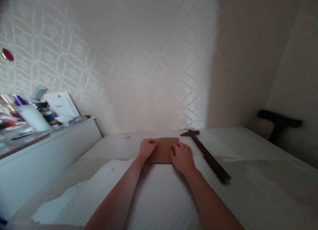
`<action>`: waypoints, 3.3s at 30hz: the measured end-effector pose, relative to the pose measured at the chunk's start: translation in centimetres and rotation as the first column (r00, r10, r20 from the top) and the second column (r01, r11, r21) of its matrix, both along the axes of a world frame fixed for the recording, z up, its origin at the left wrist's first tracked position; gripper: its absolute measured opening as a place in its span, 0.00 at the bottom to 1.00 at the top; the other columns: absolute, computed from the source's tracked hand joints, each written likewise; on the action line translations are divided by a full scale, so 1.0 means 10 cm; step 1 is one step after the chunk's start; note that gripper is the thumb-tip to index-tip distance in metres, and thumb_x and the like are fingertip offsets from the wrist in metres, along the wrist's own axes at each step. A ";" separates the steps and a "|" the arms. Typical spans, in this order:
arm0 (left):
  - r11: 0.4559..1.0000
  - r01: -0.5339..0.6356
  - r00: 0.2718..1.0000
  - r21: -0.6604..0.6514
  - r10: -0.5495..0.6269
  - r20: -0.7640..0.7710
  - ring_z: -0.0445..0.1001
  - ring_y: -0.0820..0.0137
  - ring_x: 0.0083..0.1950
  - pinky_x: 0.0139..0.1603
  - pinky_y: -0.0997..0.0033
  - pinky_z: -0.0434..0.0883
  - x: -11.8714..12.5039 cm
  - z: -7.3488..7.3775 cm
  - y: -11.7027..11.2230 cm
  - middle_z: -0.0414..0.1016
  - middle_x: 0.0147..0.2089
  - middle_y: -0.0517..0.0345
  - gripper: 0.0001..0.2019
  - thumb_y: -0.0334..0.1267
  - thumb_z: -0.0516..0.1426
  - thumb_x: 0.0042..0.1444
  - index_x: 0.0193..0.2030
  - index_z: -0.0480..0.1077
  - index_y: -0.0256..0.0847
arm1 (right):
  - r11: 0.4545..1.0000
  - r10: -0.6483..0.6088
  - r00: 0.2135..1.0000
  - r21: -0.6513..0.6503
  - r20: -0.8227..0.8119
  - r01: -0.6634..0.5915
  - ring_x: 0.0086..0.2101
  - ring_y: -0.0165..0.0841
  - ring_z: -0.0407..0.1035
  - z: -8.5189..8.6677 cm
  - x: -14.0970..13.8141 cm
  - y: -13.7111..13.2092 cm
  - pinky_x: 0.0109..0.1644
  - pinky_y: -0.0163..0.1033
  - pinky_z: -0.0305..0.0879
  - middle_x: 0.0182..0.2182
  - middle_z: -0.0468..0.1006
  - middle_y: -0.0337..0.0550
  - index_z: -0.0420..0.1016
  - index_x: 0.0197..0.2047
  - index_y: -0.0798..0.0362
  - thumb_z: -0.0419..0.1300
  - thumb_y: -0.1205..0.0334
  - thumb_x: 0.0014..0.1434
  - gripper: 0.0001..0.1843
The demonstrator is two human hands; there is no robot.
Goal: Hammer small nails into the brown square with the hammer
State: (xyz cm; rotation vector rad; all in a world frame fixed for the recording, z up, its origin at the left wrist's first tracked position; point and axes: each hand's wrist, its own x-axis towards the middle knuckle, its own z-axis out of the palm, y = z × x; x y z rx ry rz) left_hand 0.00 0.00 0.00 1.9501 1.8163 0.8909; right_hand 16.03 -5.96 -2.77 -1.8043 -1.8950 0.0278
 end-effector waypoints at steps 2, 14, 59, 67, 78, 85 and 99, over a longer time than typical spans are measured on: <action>1.000 -0.005 1.000 -0.006 0.005 -0.012 0.75 0.68 0.43 0.45 0.75 0.67 0.00 0.00 0.00 0.79 0.40 0.54 0.09 0.33 0.57 0.53 0.39 0.77 0.40 | 1.000 -0.025 1.000 0.012 0.003 0.025 0.50 0.39 0.61 0.04 0.01 -0.01 0.55 0.42 0.53 0.50 0.71 0.48 0.71 0.51 0.55 0.50 0.60 0.59 0.19; 1.000 0.015 1.000 -0.026 -0.015 -0.013 0.74 0.66 0.46 0.45 0.74 0.66 -0.02 0.01 0.01 0.78 0.43 0.52 0.11 0.36 0.53 0.56 0.41 0.76 0.39 | 0.799 -0.577 0.813 -0.151 0.074 0.582 0.47 0.48 0.62 0.27 0.37 -0.23 0.46 0.52 0.57 0.46 0.70 0.55 0.66 0.53 0.53 0.49 0.63 0.57 0.20; 0.901 0.404 0.786 -0.159 -0.431 -0.443 0.43 0.50 0.67 0.65 0.49 0.45 0.24 0.03 -0.51 0.47 0.66 0.36 0.29 0.46 0.46 0.59 0.63 0.54 0.30 | 0.999 -0.017 0.997 -0.038 -0.075 0.014 0.41 0.37 0.71 0.23 0.20 -0.13 0.43 0.37 0.61 0.40 0.76 0.46 0.58 0.62 0.45 0.48 0.65 0.61 0.25; 0.898 0.410 0.771 -0.156 -0.433 -0.467 0.43 0.50 0.67 0.65 0.50 0.45 0.24 -0.01 -0.49 0.48 0.66 0.35 0.29 0.47 0.44 0.59 0.63 0.54 0.29 | 0.999 -0.052 0.995 -0.017 -0.081 0.051 0.41 0.38 0.71 0.26 0.13 -0.14 0.42 0.38 0.62 0.41 0.76 0.48 0.57 0.63 0.47 0.47 0.64 0.61 0.26; 0.896 0.422 0.760 -0.137 -0.432 -0.486 0.47 0.54 0.67 0.64 0.50 0.47 0.25 0.02 -0.51 0.54 0.64 0.40 0.27 0.45 0.44 0.59 0.62 0.56 0.32 | 0.998 0.003 0.996 -0.057 -0.092 -0.008 0.38 0.35 0.72 0.25 0.14 -0.13 0.40 0.36 0.62 0.40 0.77 0.44 0.59 0.61 0.42 0.50 0.66 0.59 0.26; 0.900 0.412 0.765 -0.144 -0.428 -0.481 0.47 0.53 0.67 0.65 0.50 0.46 0.25 0.03 -0.53 0.51 0.65 0.36 0.28 0.46 0.45 0.59 0.62 0.55 0.29 | 0.998 -0.007 0.996 -0.058 -0.093 0.001 0.39 0.37 0.72 0.26 0.14 -0.12 0.41 0.37 0.62 0.39 0.77 0.46 0.58 0.61 0.43 0.49 0.66 0.59 0.27; 0.899 0.416 0.762 -0.137 -0.427 -0.486 0.48 0.51 0.66 0.64 0.48 0.48 0.25 0.02 -0.51 0.52 0.65 0.38 0.28 0.46 0.45 0.59 0.62 0.55 0.30 | 0.999 0.005 0.982 -0.045 -0.187 -0.013 0.42 0.37 0.72 0.20 0.18 -0.04 0.44 0.36 0.63 0.42 0.78 0.43 0.62 0.59 0.43 0.51 0.65 0.58 0.25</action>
